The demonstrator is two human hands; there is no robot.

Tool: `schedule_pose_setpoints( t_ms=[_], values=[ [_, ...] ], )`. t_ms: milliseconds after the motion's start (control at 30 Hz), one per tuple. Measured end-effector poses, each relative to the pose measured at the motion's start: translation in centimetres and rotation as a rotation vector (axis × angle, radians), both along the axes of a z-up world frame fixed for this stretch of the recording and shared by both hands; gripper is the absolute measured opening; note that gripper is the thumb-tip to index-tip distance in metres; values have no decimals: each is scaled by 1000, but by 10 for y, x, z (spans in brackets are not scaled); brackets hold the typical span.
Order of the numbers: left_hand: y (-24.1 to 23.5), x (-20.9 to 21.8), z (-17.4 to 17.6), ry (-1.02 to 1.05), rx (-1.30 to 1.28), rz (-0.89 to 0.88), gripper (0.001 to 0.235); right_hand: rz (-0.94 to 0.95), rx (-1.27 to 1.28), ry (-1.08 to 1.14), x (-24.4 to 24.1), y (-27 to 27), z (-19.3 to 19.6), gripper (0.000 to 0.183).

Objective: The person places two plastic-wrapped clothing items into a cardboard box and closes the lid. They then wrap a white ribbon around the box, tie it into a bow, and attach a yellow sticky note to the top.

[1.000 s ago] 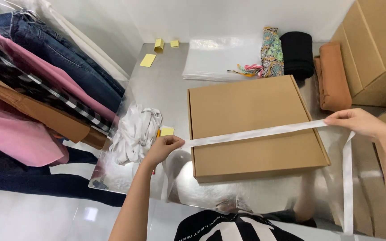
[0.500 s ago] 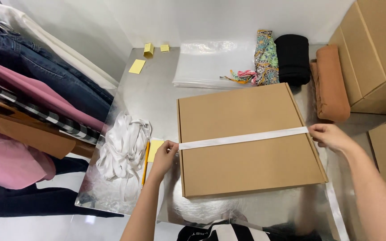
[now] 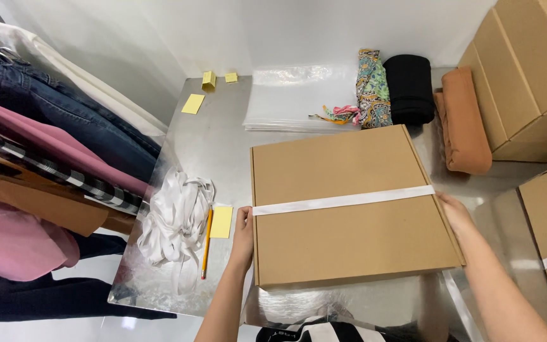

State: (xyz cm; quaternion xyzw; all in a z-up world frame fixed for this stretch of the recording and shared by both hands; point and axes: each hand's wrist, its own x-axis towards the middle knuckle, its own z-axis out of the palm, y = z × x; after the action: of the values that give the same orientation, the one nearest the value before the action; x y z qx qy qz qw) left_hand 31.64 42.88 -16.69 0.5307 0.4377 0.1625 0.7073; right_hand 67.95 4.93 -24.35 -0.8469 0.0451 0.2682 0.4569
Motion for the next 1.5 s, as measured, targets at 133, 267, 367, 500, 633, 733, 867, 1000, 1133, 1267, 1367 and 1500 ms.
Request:
schedule_pose_setpoints(
  t_ms=[133,267,367,500,633,733,867,1000,1133,1267,1367,1500],
  values=[
    [4,-9,18,139,165,-146,31,-3,121,26,8,-36,-35,44],
    [-2,-25,61,186,58,-286,27,-104,195,245,-53,-30,92,46],
    [-4,-36,83,85,29,-342,29,-36,149,253,-74,-69,119,35],
    [10,-34,56,-24,16,-329,34,126,914,449,-10,-195,23,35],
    [-3,-22,95,-115,-113,-299,16,215,2017,858,34,-267,-92,41],
    [4,-3,77,-160,-150,-274,19,-13,1558,621,7,-224,-6,24],
    [0,20,80,-106,-215,-157,28,-389,910,369,-61,-136,80,15],
    [8,39,79,-90,-276,-73,7,-438,1127,446,-49,-132,67,30],
    [-3,40,96,-178,-294,-67,25,-420,1100,453,-90,-98,131,32],
    [-5,26,70,-265,-390,-34,19,-470,1081,434,-117,-86,121,20],
    [-20,7,44,-341,-503,3,15,-555,1102,439,-137,-74,91,8],
    [-58,-13,8,-383,-528,-60,22,-468,1186,414,-169,-45,45,13]
  ],
)
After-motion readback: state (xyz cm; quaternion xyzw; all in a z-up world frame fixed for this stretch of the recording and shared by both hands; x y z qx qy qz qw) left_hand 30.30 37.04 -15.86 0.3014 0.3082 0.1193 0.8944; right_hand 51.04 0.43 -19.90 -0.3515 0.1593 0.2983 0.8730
